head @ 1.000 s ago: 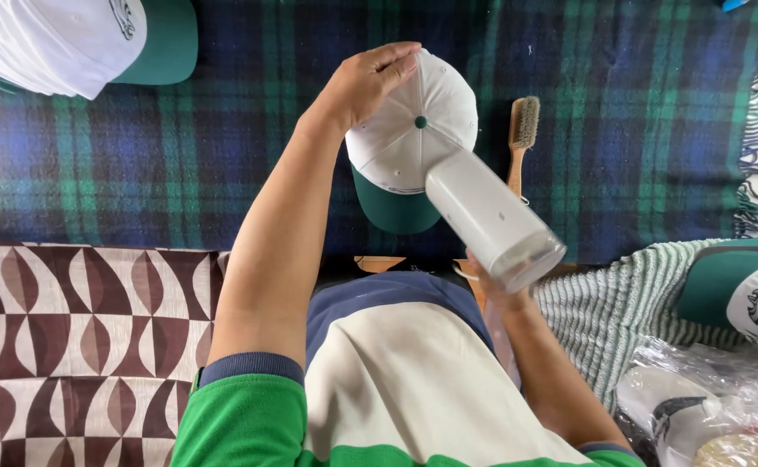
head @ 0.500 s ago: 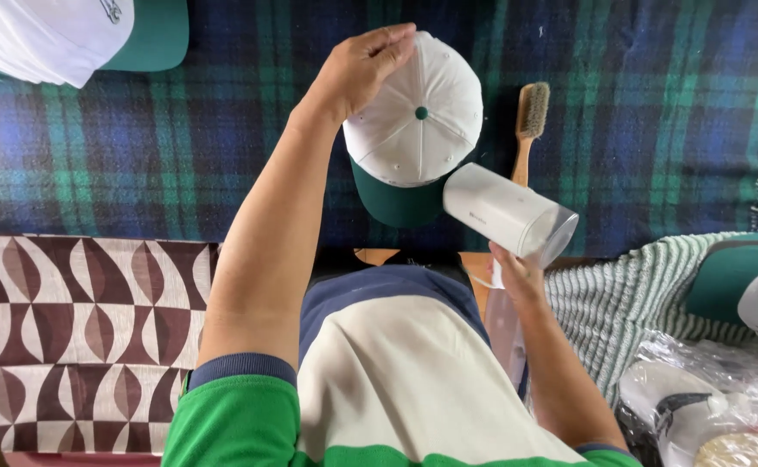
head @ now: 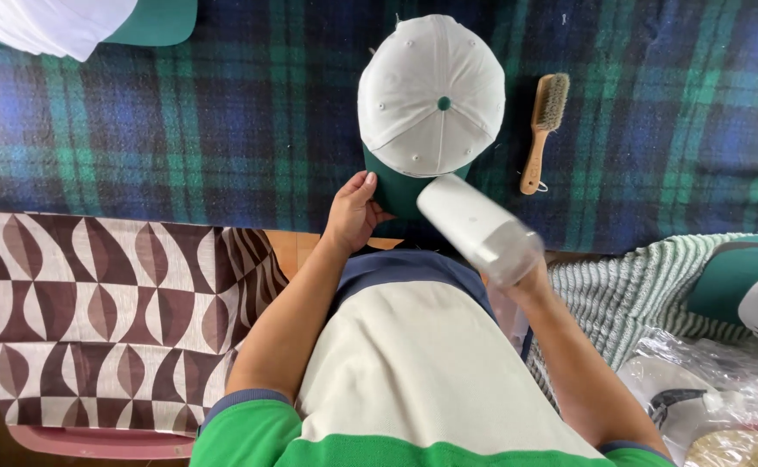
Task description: The person uses a hairdryer to dry a white and green baseball cap placed on a wooden stand. They direct the airflow over the cap's surface and use a wooden brush to assist the process. The person then removes the cap from the stand and places it on the table.
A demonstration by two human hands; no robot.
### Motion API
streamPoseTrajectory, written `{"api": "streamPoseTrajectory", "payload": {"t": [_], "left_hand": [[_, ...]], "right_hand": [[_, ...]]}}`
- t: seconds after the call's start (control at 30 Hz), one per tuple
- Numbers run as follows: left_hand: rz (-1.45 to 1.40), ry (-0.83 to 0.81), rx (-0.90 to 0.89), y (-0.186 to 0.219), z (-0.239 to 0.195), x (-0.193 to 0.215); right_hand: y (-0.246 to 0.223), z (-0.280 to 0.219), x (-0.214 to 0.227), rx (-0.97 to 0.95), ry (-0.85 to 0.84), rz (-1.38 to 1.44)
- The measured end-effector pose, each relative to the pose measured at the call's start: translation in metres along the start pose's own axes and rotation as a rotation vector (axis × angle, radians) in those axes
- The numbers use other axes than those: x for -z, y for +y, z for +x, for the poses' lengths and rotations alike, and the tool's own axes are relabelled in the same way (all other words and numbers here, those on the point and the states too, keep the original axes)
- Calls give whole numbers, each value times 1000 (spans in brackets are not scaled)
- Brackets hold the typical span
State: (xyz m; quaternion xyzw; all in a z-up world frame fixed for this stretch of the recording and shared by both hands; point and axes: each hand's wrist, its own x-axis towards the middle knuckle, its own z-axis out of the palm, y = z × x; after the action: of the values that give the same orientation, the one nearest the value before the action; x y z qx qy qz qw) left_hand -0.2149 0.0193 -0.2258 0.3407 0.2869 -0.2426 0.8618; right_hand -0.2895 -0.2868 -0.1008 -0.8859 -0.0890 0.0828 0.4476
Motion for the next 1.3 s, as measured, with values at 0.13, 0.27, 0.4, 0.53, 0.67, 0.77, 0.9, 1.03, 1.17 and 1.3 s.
{"api": "streamPoseTrajectory", "payload": {"t": [0.13,0.27,0.4,0.53,0.67,0.77,0.9,1.03,1.17,1.3], "left_hand": [[-36,6,35,4,8,11],[-57,70,50,1,23,27],[-145,93,91,10,7,11],[-186,50,187,53,-46,-45],[-206,24,177,46,-42,-40],[-234,5,168,37,-39,-32],[-282,-21,120,33,-29,-21],[-166,18,-8,17,-14,-19],[-129,23,-52,14,-10,-18],[-119,5,-46,9,-5,-7]], "right_hand": [[-68,28,-1,75,-125,-329],[-119,57,-15,-50,-258,-435],[-137,55,-2,-145,-374,-543],[-163,87,-19,-7,-425,-637],[-186,124,-46,-97,-499,-746],[-178,114,-32,42,-467,-787],[-130,80,0,235,-216,-621],[-23,44,39,238,-224,-391],[55,33,67,162,-123,-232],[108,25,92,8,-16,-177]]}}
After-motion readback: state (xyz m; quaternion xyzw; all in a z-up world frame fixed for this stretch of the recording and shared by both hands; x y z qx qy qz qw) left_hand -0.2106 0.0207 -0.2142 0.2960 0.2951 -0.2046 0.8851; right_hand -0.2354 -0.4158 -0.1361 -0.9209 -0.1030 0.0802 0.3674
